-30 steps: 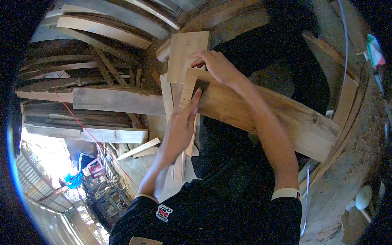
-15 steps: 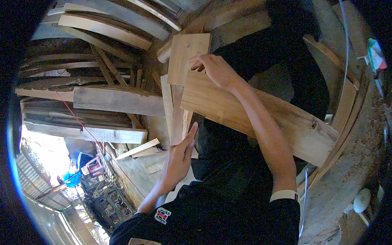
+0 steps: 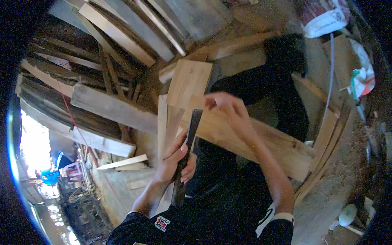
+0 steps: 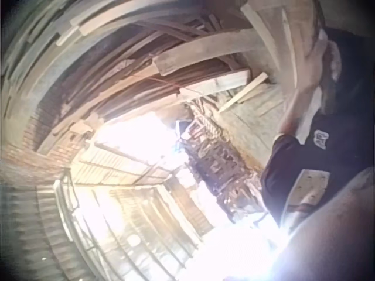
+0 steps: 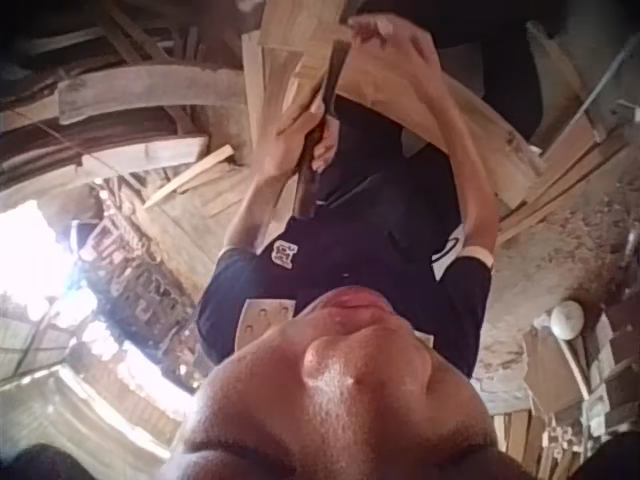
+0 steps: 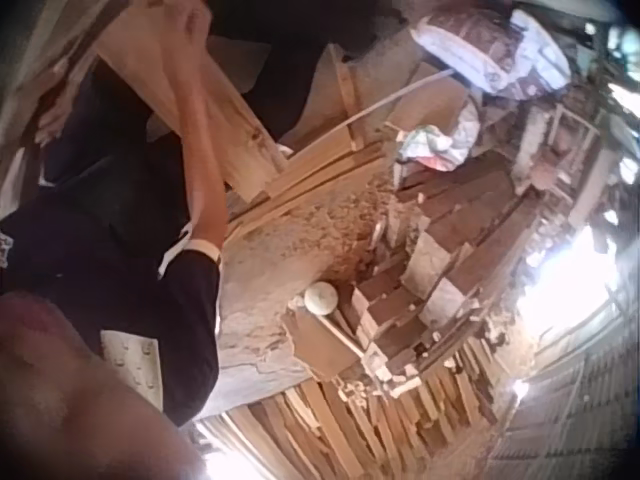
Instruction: Refining and cleaning a piece of wood using a chisel and a cloth while sitting in a workshop.
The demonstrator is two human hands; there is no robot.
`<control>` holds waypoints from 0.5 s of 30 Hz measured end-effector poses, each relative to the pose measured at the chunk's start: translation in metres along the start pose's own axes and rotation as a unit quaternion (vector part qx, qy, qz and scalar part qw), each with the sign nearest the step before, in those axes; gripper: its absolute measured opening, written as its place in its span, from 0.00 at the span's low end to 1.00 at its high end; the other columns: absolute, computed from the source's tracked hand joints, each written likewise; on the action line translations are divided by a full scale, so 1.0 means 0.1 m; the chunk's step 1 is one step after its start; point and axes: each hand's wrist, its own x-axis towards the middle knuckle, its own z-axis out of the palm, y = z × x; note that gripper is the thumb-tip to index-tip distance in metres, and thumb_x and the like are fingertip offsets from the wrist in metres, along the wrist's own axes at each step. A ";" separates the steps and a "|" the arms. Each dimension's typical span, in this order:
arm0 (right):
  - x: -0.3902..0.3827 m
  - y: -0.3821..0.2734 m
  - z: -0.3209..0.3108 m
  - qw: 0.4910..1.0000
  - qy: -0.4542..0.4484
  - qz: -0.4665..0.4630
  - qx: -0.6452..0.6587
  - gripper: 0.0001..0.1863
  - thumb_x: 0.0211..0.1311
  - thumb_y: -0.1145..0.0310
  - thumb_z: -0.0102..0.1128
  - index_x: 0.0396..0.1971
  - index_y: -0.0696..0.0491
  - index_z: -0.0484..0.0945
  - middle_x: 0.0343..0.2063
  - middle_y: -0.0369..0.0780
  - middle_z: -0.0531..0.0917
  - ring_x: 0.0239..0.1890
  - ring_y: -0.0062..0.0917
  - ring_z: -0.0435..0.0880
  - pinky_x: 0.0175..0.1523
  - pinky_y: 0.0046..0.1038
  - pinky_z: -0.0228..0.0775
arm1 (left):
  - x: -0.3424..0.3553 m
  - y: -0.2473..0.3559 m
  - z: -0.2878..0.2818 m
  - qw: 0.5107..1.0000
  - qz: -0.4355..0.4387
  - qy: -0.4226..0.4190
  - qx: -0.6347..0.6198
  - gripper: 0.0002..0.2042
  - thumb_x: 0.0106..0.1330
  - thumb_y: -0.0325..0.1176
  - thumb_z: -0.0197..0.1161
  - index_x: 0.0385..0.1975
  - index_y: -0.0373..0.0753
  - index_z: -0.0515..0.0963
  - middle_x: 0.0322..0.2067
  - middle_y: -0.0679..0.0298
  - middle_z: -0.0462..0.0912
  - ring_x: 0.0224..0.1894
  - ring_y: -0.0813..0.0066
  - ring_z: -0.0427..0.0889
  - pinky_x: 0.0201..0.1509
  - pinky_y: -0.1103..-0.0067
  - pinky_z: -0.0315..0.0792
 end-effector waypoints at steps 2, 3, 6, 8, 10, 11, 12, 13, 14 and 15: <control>-0.26 -0.32 0.01 0.999 0.003 0.035 -0.006 0.19 0.75 0.62 0.49 0.51 0.61 0.79 0.45 0.39 0.84 0.48 0.22 0.80 0.55 0.26 0.70 | 0.10 -0.04 0.01 0.994 -0.008 -0.058 -0.087 0.28 0.79 0.42 0.42 0.75 0.51 0.43 0.12 0.63 0.64 0.11 0.74 0.65 0.15 0.81 0.65; -0.32 -0.43 0.02 0.998 0.007 0.052 -0.020 0.19 0.74 0.62 0.51 0.52 0.61 0.78 0.46 0.39 0.84 0.49 0.21 0.80 0.56 0.26 0.70 | 0.17 -0.04 -0.01 0.978 -0.031 -0.103 -0.177 0.28 0.79 0.44 0.42 0.74 0.49 0.44 0.11 0.63 0.63 0.09 0.74 0.65 0.12 0.80 0.63; -0.56 -0.73 0.05 0.995 0.089 0.029 -0.033 0.18 0.69 0.67 0.58 0.55 0.60 0.77 0.47 0.39 0.84 0.51 0.20 0.80 0.57 0.25 0.70 | 0.38 -0.08 0.10 0.955 -0.053 -0.200 -0.212 0.28 0.78 0.47 0.44 0.73 0.49 0.46 0.09 0.64 0.63 0.06 0.76 0.63 0.09 0.80 0.61; -0.66 -0.84 0.03 0.988 0.151 0.002 -0.042 0.21 0.64 0.73 0.64 0.57 0.59 0.77 0.48 0.39 0.84 0.49 0.19 0.81 0.56 0.22 0.70 | 0.48 -0.11 0.17 0.932 -0.065 -0.264 -0.239 0.28 0.78 0.46 0.45 0.73 0.51 0.47 0.09 0.64 0.63 0.06 0.77 0.63 0.09 0.82 0.61; -0.73 -0.93 -0.01 0.984 0.161 0.000 -0.079 0.21 0.63 0.74 0.65 0.56 0.59 0.78 0.47 0.39 0.84 0.48 0.18 0.81 0.55 0.22 0.71 | 0.52 -0.13 0.21 0.909 -0.090 -0.290 -0.284 0.28 0.78 0.46 0.45 0.73 0.51 0.47 0.09 0.65 0.62 0.06 0.77 0.62 0.08 0.83 0.60; -0.75 -0.96 -0.02 0.981 0.164 -0.001 -0.104 0.21 0.62 0.75 0.65 0.56 0.59 0.78 0.47 0.40 0.84 0.47 0.17 0.81 0.54 0.21 0.71 | 0.53 -0.14 0.21 0.889 -0.112 -0.302 -0.325 0.27 0.78 0.46 0.44 0.73 0.52 0.47 0.08 0.65 0.62 0.05 0.78 0.62 0.08 0.83 0.59; -0.76 -0.99 -0.03 0.981 0.164 0.002 -0.107 0.21 0.62 0.75 0.65 0.56 0.59 0.78 0.47 0.40 0.84 0.47 0.17 0.81 0.54 0.21 0.71 | 0.55 -0.15 0.20 0.887 -0.113 -0.303 -0.328 0.27 0.78 0.46 0.44 0.73 0.52 0.47 0.08 0.65 0.62 0.05 0.78 0.62 0.08 0.83 0.59; -0.75 -1.01 -0.02 0.979 0.169 0.002 -0.116 0.20 0.61 0.76 0.66 0.54 0.59 0.79 0.46 0.39 0.84 0.46 0.17 0.81 0.53 0.21 0.72 | 0.56 -0.15 0.18 0.880 -0.122 -0.312 -0.337 0.27 0.78 0.46 0.44 0.73 0.52 0.48 0.08 0.65 0.62 0.05 0.78 0.61 0.08 0.84 0.59; -0.74 -1.01 -0.01 0.977 0.172 0.003 -0.125 0.19 0.61 0.77 0.66 0.53 0.59 0.79 0.45 0.39 0.85 0.44 0.17 0.81 0.52 0.21 0.72 | 0.57 -0.16 0.15 0.873 -0.131 -0.318 -0.346 0.26 0.78 0.45 0.44 0.73 0.53 0.48 0.08 0.66 0.61 0.05 0.78 0.61 0.08 0.84 0.58; -0.74 -0.98 0.00 0.978 0.167 0.007 -0.122 0.19 0.61 0.77 0.66 0.53 0.59 0.79 0.45 0.39 0.85 0.44 0.17 0.81 0.52 0.21 0.72 | 0.56 -0.18 0.13 0.874 -0.128 -0.313 -0.349 0.26 0.78 0.45 0.44 0.73 0.53 0.48 0.08 0.66 0.61 0.05 0.78 0.61 0.08 0.84 0.58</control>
